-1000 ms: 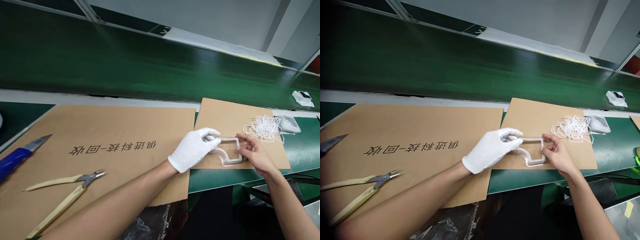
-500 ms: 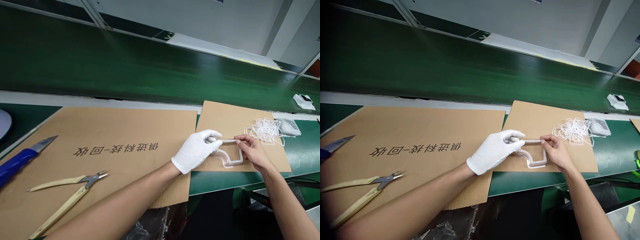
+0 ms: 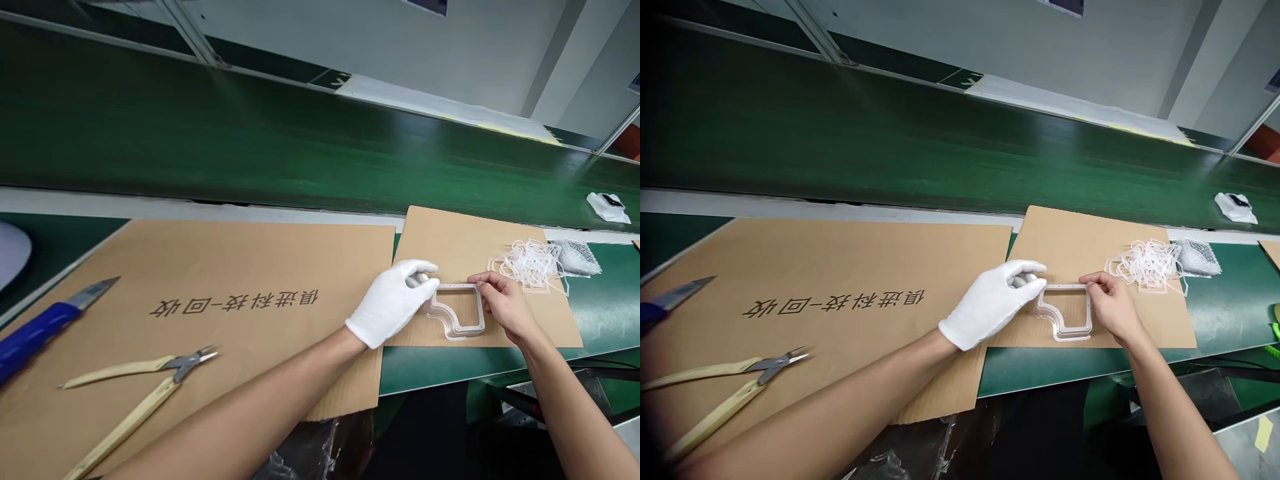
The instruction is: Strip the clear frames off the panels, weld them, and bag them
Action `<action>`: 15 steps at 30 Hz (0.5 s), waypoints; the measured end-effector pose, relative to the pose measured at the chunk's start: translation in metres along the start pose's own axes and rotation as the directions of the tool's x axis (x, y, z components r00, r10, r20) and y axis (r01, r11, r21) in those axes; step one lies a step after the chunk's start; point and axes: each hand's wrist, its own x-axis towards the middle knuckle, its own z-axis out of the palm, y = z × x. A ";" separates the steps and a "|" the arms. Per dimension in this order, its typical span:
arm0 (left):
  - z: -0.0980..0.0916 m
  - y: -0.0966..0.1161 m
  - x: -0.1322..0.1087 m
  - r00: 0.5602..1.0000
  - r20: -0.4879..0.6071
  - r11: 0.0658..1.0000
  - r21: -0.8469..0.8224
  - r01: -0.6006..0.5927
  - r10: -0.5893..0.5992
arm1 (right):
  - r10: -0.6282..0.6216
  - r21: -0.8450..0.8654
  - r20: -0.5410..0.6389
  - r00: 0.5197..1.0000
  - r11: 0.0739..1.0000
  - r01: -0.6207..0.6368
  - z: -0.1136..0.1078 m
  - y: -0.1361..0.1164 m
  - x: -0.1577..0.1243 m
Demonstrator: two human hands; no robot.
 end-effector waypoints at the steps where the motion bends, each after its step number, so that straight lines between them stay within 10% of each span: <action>1: 0.001 0.000 0.000 1.000 0.011 1.000 -0.016 0.009 -0.009 | -0.056 -0.035 -0.006 0.998 0.998 0.055 0.002 -0.001 -0.001; 15: 0.004 -0.006 0.002 0.991 0.128 0.989 -0.143 0.041 -0.022 | -0.083 -0.270 0.016 0.996 0.959 0.084 0.016 -0.008 0.006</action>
